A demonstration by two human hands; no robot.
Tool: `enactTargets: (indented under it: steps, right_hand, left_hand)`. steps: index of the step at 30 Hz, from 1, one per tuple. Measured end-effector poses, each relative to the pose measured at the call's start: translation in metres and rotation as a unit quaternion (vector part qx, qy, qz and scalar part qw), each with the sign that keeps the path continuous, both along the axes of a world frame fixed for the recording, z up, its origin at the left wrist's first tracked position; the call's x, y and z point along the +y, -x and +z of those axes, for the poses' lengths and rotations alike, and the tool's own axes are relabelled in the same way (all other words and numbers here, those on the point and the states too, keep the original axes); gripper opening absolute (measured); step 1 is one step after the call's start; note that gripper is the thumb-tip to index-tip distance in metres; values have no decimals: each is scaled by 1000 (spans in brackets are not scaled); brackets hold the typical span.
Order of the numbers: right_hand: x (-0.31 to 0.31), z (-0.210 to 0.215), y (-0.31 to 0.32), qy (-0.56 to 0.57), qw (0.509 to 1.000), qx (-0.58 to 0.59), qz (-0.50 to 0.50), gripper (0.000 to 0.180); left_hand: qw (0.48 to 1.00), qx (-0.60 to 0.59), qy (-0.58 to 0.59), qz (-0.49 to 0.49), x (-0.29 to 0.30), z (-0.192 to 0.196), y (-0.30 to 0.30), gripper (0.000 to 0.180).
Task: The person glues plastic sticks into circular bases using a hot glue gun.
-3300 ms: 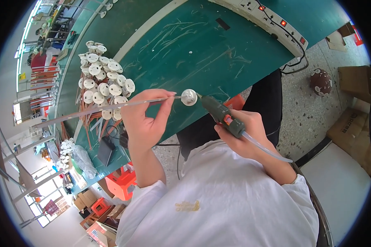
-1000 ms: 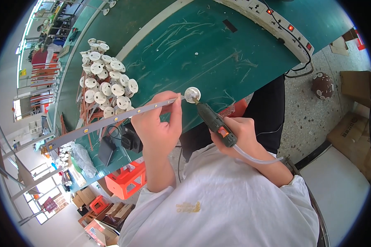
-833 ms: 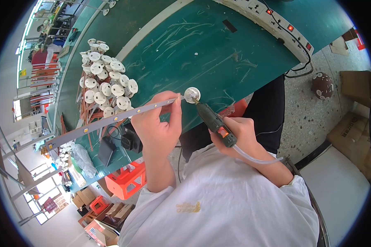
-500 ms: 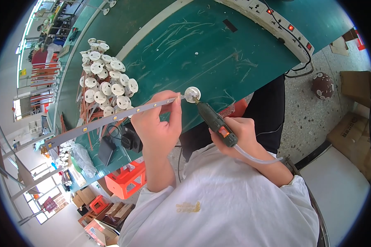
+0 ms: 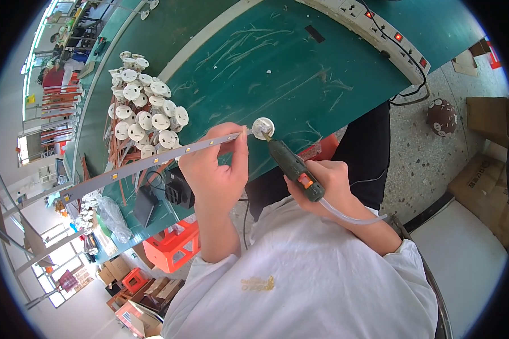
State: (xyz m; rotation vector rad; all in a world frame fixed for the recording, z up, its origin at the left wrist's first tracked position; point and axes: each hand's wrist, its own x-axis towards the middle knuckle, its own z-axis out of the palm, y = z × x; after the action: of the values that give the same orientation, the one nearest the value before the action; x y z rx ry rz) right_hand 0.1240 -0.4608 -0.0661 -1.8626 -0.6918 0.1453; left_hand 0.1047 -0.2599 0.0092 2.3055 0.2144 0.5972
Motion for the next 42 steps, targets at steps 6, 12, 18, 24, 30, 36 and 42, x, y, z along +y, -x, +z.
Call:
enactTargets:
  steps: [6,12,18,24,30,36,42]
  right_hand:
    - [2,8,-2,-3,1000,-8,1,16]
    - [1,6,1,-9,1000,1,-1,17]
    - [2,7,-1,-3,1000,-8,-2,17]
    - [-1,13,0,11,1000,2,7,17]
    - [-2,16,3,50,998,26,9,17]
    - [-9,33,-13,31,956,283,66,24]
    - [-33,39,-37,-20,921,377,96,21]
  left_hand:
    - [1000,0,-10,-2,0,0,0,8]
    - [1000,-3,-5,-3,0,0,1,7]
    - [1000,-2,-6,-5,0,0,1,7]
    - [1000,-1,0,-3,0,0,1,7]
    - [1000,4,-2,-3,-1,2,1,6]
    - [1000,-2,6,-5,5,-3,-4,15]
    - [990,79,113,2,21,8,-32,46]
